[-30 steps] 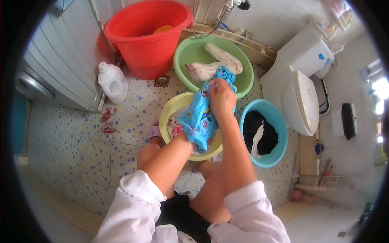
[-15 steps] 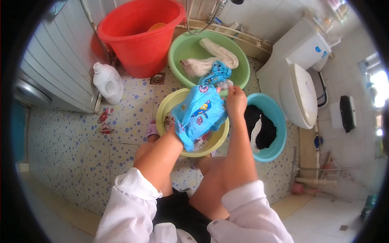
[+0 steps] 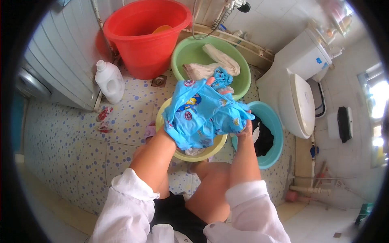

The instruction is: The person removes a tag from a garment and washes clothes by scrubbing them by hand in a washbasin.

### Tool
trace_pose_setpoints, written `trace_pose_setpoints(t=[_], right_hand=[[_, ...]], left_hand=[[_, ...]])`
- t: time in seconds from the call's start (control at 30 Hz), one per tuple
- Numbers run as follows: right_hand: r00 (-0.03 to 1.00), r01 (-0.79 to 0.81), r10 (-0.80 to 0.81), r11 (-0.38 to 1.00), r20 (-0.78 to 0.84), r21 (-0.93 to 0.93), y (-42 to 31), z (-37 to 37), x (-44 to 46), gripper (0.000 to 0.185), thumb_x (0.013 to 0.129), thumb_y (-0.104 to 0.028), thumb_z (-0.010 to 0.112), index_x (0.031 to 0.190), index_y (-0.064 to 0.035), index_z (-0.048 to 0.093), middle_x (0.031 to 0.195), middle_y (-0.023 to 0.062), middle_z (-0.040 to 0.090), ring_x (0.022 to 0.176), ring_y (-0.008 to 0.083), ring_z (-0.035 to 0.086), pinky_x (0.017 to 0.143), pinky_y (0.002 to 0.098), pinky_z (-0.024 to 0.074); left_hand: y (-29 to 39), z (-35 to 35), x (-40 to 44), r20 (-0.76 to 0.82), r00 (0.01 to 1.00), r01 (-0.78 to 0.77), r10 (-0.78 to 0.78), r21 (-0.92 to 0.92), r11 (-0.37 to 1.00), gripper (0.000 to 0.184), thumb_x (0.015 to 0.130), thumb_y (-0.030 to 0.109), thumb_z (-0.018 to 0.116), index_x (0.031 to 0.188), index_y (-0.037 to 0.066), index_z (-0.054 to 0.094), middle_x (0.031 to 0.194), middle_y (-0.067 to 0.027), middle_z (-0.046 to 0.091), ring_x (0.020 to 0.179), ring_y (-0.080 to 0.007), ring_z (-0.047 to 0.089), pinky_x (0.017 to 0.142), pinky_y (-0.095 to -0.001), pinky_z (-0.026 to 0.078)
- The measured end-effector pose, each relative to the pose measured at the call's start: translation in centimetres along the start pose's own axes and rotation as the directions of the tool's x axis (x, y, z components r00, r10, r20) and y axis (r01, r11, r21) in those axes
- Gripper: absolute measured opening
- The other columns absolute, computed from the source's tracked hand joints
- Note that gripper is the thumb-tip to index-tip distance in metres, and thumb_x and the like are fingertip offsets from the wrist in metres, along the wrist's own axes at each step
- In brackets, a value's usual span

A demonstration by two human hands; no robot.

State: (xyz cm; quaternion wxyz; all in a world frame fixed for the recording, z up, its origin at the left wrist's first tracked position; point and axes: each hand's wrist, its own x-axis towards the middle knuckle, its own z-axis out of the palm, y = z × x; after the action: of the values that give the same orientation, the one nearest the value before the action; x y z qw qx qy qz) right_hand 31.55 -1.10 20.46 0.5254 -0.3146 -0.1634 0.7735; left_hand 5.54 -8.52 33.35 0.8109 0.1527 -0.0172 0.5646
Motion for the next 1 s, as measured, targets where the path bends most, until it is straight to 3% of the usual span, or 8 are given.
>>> trace_pose_setpoints(t=[0.13,0.37,0.5,0.57,0.8,0.9,0.97,1.0], right_hand=[[0.985,0.145,-0.155,0.983,-0.081,-0.115,-2.8,1.3,-1.6,0.031,0.081,-0.028,0.062,0.104,-0.0082,0.056,0.104,0.0077,0.061,0.097,0.0253,0.057,0.089,0.0419,0.0437],[0.875,0.184,-0.427,0.730,-0.229,-0.659,-7.0,5.0,-3.4,0.013,0.076,-0.015,0.065,0.085,-0.0097,0.058,0.077,-0.0032,0.057,0.065,0.0054,0.048,0.050,0.0176,0.0320],[0.685,0.390,-0.716,0.205,0.134,-0.898,-7.4,7.1,-4.8,0.012,0.077,-0.010,0.064,0.070,-0.0031,0.057,0.061,-0.0040,0.049,0.059,0.0030,0.041,0.050,0.0216,0.0316],[0.665,0.101,-0.729,-0.129,0.163,-0.987,-7.0,10.6,-7.0,0.015,0.080,-0.012,0.062,0.071,-0.0020,0.056,0.060,-0.0056,0.047,0.056,0.0028,0.040,0.048,0.0205,0.0315],[0.950,0.299,-0.126,0.622,0.285,-0.724,1.6,23.2,-9.5,0.017,0.085,-0.020,0.056,0.083,-0.0032,0.058,0.067,-0.0023,0.056,0.053,0.0047,0.048,0.046,0.0219,0.0397],[0.781,0.623,-0.302,0.319,0.547,-0.714,5.7,22.7,-6.3,0.012,0.084,-0.014,0.056,0.085,-0.0028,0.058,0.071,0.0027,0.058,0.062,0.0130,0.056,0.059,0.0324,0.0462],[0.603,0.701,-0.121,-0.391,0.788,-0.596,6.6,21.0,-3.8,0.009,0.081,-0.010,0.056,0.088,-0.0049,0.058,0.078,0.0103,0.059,0.072,0.0248,0.059,0.071,0.0393,0.0456],[0.694,0.584,-0.199,-0.406,0.692,-0.703,6.2,20.5,-2.3,0.011,0.080,-0.008,0.054,0.090,-0.0066,0.058,0.085,0.0147,0.057,0.078,0.0322,0.057,0.070,0.0397,0.0450]], left_hand=[[1.6,-4.6,0.2,-0.095,0.958,-0.211,0.269,0.398,0.893,0.042,0.089,0.027,0.049,0.126,0.008,0.041,0.129,-0.0155,0.042,0.121,-0.0273,0.038,0.099,-0.0418,0.035],[2.7,-4.6,0.4,-0.313,0.942,-0.102,0.124,0.086,0.991,0.033,0.088,0.029,0.052,0.114,0.008,0.049,0.121,-0.0127,0.048,0.116,-0.0283,0.043,0.094,-0.0459,0.039],[2.6,-6.7,1.4,-0.395,0.910,-0.083,0.128,0.129,0.988,0.030,0.089,0.027,0.051,0.113,0.009,0.048,0.117,-0.0106,0.050,0.110,-0.0268,0.047,0.090,-0.0429,0.043],[2.2,-7.8,1.7,-0.411,0.892,-0.096,0.186,0.231,0.968,0.030,0.090,0.027,0.050,0.114,0.009,0.046,0.117,-0.0101,0.050,0.108,-0.0262,0.048,0.089,-0.0418,0.044],[-2.2,-7.0,3.1,-0.291,0.920,-0.214,0.264,0.191,0.958,0.049,0.091,0.044,0.038,0.125,0.010,0.034,0.126,-0.0111,0.042,0.115,-0.0277,0.043,0.096,-0.0417,0.038],[-4.5,-5.2,2.8,-0.174,0.960,-0.213,0.217,0.043,0.976,0.050,0.091,0.047,0.033,0.127,0.013,0.033,0.126,-0.0098,0.041,0.114,-0.0278,0.044,0.098,-0.0414,0.036],[-4.9,-3.6,2.7,-0.186,0.970,-0.203,0.156,-0.271,0.941,0.040,0.093,0.042,0.032,0.125,0.018,0.036,0.120,-0.0054,0.044,0.107,-0.0250,0.049,0.096,-0.0375,0.038],[-4.8,-2.9,2.8,-0.277,0.932,-0.253,0.235,-0.031,0.967,0.041,0.093,0.041,0.030,0.123,0.015,0.037,0.119,-0.0058,0.046,0.106,-0.0236,0.049,0.094,-0.0397,0.039]])
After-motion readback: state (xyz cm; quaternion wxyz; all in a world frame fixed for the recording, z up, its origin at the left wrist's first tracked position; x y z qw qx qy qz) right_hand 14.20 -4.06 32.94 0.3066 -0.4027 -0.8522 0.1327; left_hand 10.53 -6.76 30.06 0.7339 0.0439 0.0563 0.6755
